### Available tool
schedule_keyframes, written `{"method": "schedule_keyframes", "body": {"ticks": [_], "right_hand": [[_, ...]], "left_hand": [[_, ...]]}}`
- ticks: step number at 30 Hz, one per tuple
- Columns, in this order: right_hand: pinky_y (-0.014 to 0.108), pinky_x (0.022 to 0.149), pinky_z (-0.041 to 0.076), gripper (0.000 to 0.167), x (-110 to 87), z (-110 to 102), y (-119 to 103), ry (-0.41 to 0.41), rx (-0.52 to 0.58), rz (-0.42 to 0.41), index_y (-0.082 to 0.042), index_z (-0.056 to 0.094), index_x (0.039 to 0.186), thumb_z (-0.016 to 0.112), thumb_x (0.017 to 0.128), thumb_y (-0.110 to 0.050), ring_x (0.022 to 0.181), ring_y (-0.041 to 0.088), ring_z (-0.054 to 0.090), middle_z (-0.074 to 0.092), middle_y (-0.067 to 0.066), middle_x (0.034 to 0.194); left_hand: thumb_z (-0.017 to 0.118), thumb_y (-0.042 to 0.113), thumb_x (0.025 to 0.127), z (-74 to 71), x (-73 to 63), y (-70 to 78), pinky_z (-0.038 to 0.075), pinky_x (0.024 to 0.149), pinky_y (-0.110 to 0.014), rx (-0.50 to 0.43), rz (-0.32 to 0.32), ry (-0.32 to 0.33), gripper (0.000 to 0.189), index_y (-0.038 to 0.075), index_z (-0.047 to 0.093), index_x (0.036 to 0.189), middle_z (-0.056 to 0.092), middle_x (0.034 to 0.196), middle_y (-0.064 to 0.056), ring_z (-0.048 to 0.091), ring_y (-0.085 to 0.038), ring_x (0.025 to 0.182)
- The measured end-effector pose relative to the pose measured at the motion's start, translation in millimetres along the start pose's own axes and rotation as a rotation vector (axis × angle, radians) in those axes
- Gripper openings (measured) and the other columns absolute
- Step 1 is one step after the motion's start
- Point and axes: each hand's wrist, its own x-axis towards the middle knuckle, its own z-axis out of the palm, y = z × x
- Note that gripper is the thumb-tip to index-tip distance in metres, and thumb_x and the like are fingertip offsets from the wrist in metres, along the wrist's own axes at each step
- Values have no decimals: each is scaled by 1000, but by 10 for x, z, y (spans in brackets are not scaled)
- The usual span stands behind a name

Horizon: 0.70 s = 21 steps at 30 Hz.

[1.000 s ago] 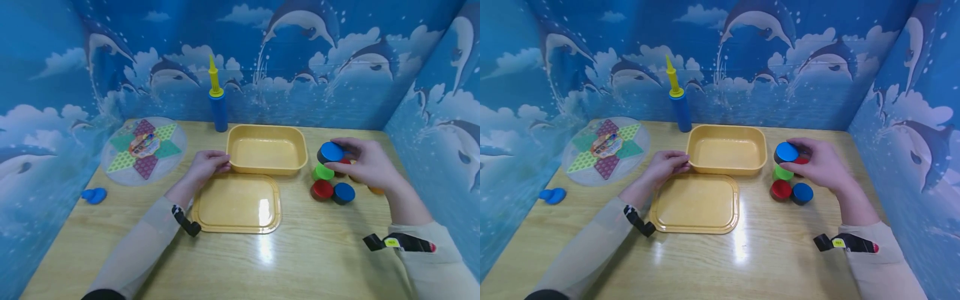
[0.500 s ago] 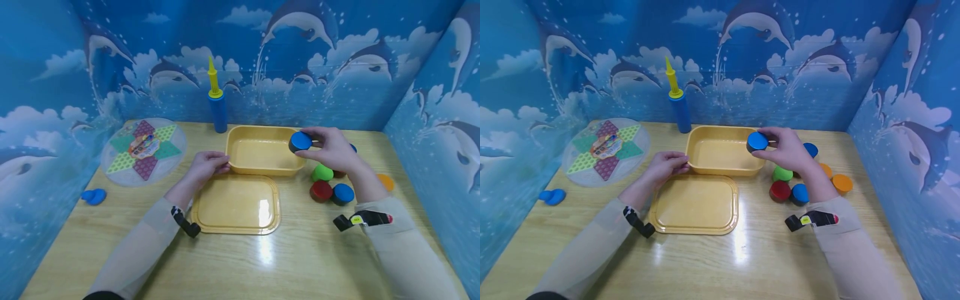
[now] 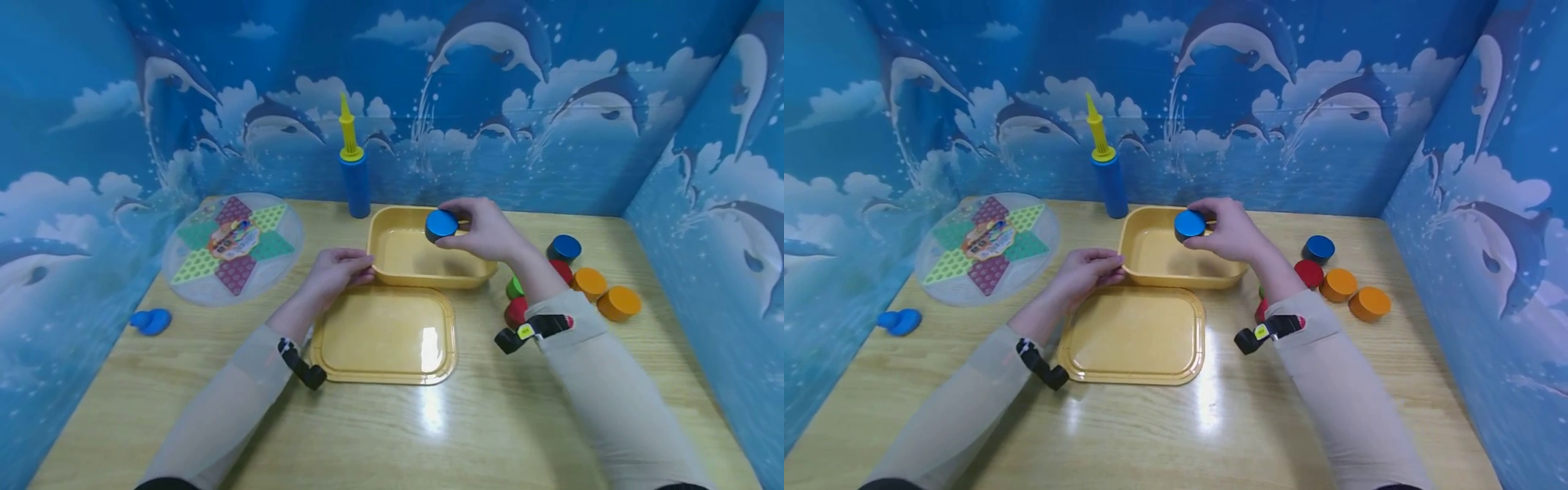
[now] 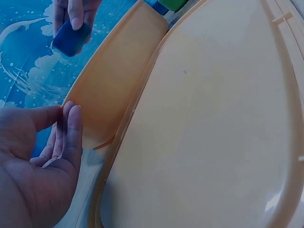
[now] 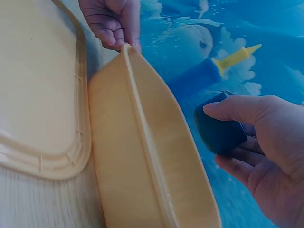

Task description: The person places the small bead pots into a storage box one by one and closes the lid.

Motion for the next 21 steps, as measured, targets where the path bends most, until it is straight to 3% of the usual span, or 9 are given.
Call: {"method": "schedule_keyframes", "body": {"ticks": [8, 21], "right_hand": [[46, 102, 58, 65, 388, 298, -38, -74, -37, 42, 0, 61, 144, 90, 88, -20, 124, 31, 61, 65, 14, 134], [42, 102, 57, 57, 722, 594, 120, -166, -126, 5, 1, 66, 139, 88, 89, -15, 118, 28, 65, 70, 15, 129]], "left_hand": [[72, 6, 102, -49, -18, 9, 66, 84, -31, -20, 30, -9, 31, -9, 64, 128, 72, 105, -20, 76, -18, 85], [71, 6, 103, -14, 2, -16, 66, 84, -31, -21, 23, -23, 25, -8, 68, 123, 72, 105, -20, 75, -19, 86]]}}
